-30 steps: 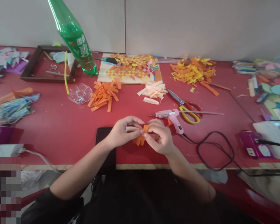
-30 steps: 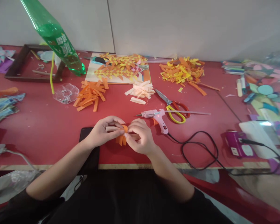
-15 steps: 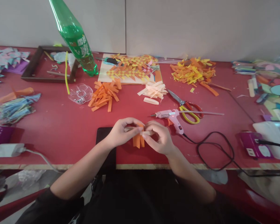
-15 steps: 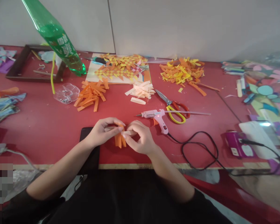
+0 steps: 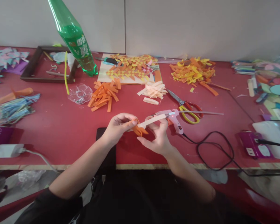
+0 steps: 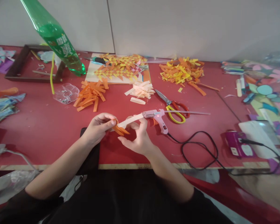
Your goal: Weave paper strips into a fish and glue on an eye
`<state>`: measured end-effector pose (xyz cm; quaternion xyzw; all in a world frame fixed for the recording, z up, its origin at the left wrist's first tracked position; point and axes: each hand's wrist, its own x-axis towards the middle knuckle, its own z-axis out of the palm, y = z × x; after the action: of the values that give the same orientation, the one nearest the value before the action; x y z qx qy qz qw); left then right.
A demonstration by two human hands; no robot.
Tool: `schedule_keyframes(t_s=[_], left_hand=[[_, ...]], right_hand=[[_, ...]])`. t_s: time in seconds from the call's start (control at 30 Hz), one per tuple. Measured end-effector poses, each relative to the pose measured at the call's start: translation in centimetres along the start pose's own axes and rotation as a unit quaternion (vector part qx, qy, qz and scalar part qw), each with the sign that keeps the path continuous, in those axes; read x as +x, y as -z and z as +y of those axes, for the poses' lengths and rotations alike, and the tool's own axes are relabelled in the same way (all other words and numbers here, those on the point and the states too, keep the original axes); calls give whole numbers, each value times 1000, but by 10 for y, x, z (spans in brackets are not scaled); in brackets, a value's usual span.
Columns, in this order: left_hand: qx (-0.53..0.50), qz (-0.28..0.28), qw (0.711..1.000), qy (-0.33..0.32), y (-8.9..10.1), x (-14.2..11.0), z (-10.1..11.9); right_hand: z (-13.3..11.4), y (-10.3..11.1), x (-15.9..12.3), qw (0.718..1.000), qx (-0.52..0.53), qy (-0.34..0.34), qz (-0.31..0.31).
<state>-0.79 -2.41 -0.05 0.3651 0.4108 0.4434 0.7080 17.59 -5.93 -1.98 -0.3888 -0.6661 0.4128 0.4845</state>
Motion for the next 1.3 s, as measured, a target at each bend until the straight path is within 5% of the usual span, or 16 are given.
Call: schedule_keyframes(t_s=[0.4, 0.67, 0.87, 1.3], left_hand=[[64, -18, 998, 6, -3, -1, -1], [52, -5, 998, 23, -20, -2, 11], [18, -31, 998, 49, -26, 15, 11], [61, -75, 995, 33, -15, 14, -12]], right_hand=[[-2, 14, 4, 983, 67, -58, 162], [-25, 39, 28, 989, 47, -93, 105], [-20, 49, 47, 990, -55, -33, 122], [-5, 48, 28, 979, -118, 34, 161]])
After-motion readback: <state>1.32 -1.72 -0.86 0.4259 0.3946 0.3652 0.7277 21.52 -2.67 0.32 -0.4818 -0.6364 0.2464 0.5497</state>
